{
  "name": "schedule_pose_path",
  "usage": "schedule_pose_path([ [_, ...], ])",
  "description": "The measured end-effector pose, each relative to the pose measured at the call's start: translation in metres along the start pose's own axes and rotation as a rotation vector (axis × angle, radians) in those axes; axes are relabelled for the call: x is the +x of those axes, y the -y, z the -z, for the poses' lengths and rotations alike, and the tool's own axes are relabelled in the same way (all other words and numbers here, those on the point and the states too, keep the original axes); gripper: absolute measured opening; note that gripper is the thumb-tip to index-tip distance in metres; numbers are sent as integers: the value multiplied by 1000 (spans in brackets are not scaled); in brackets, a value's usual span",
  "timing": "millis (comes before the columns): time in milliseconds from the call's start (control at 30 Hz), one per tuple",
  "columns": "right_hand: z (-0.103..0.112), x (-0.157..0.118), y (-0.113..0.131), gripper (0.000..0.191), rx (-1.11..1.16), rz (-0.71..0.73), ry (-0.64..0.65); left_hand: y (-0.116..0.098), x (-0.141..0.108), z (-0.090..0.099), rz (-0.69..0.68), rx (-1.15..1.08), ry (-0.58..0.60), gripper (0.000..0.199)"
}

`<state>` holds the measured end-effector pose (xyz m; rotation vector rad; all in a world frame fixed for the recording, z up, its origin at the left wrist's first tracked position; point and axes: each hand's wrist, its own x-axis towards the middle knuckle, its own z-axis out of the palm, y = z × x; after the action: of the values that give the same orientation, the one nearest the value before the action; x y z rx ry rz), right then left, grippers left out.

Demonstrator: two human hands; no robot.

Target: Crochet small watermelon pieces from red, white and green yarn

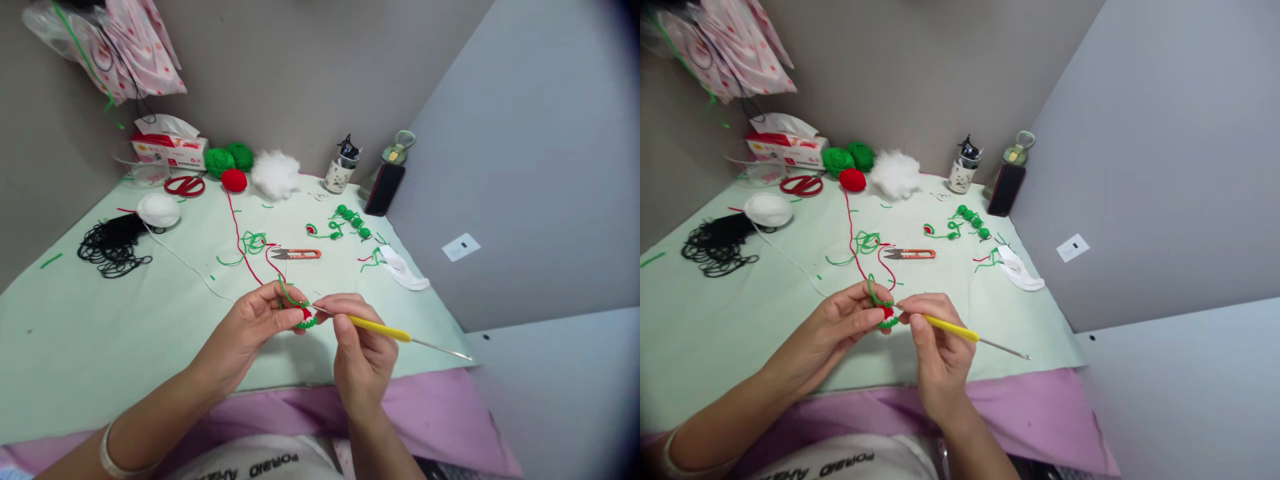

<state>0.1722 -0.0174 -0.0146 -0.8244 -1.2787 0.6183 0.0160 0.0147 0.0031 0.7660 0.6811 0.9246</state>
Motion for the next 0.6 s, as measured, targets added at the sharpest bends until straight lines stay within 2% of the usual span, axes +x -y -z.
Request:
schedule_pose_path([
  [267, 0, 1, 0, 21, -42, -9, -4, 2, -1, 2, 9, 19, -5, 12],
  [367, 0, 2, 1, 21, -47, -11, -1, 3, -2, 3, 31, 42, -3, 19],
  [467, 1, 2, 1, 21, -74, -8, 16, 4, -1, 4, 37, 59, -15, 33],
  [600, 3, 2, 0, 25, -146, 33, 126, 7, 0, 5, -5, 41, -41, 64],
])
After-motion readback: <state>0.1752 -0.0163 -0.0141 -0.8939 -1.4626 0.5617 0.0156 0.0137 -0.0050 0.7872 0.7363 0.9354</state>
